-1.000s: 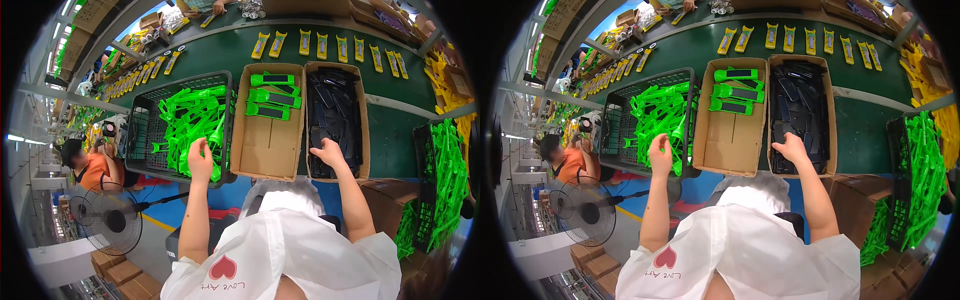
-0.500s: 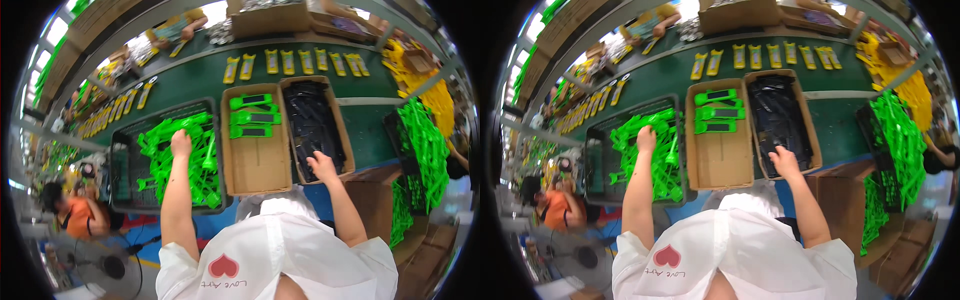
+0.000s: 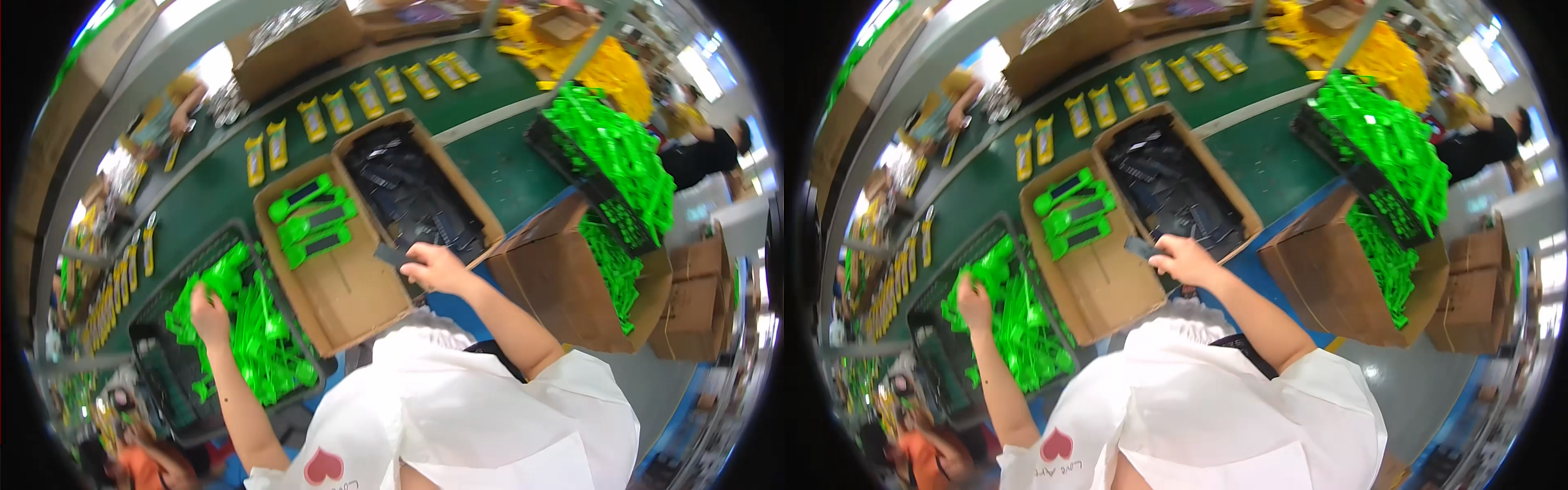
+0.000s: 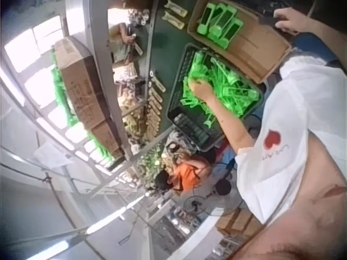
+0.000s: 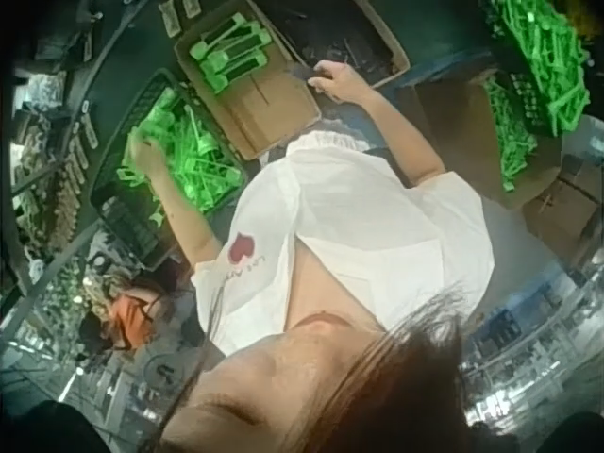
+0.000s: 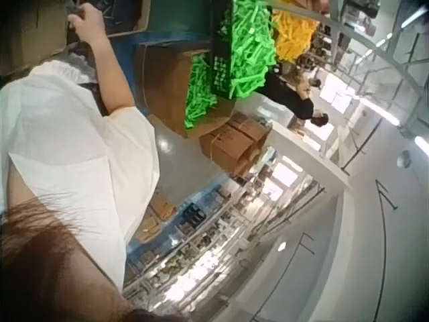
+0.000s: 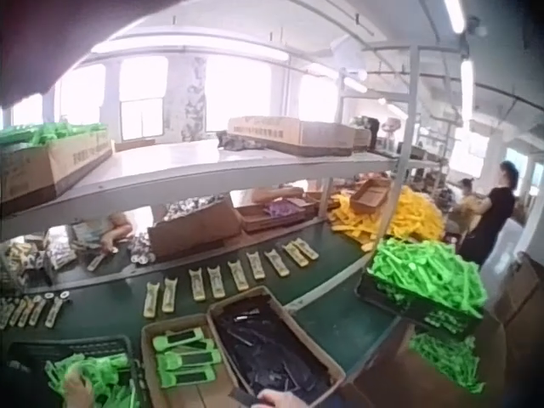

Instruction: Assembling black components into green plastic frames on a production line.

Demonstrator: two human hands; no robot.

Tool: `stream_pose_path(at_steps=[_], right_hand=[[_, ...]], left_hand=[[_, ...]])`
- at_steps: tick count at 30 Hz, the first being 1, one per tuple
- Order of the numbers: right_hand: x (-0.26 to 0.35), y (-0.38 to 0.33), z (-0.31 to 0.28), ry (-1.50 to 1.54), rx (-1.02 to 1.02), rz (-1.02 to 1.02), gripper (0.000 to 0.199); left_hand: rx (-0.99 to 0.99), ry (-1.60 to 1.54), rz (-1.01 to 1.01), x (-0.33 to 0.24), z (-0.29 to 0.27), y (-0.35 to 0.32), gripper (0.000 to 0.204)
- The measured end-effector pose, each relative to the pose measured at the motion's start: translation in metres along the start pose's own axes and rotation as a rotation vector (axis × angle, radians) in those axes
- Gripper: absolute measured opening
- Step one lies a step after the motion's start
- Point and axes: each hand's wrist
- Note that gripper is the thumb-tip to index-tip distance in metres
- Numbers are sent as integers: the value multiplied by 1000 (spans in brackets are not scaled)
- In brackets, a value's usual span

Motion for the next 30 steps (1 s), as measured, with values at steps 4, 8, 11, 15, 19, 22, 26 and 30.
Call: stream_pose_path(at_steps=[4,8,11,15,19,22,26,30], right_hand=[[29,3,0,302,159,-37,12],[41,14,12,334,326,-29,16],[46,21,27,332,446,-90,17],[51,28,48,693,430,-42,20],[61,29,70,985,394,168,18],[65,26,85,1041,499,75,11],[67,24,62,637,356,-45,8],[72,15,46,357,355,-112,15]], left_hand=[[-427,-945,-707,-36,-47,-19,23],[51,-1750,-1218,-105,-45,-51,16],[212,-1859,-1142,-153,-35,-56,24],[151,-2109,-1114,-173,-20,-69,28],[258,-2080,-1091,-192,-20,-70,39],[287,-1966,-938,-200,-13,-65,39],[234,-1722,-939,-196,-21,-59,31],[263,-1332,-724,-191,-21,-61,20]])
Point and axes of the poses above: each hand's wrist, its own y-axis towards the middle knuckle, its own z-axis out of the palm, x = y × z, and after that the axes turned 6 degrees about -y, right-handed
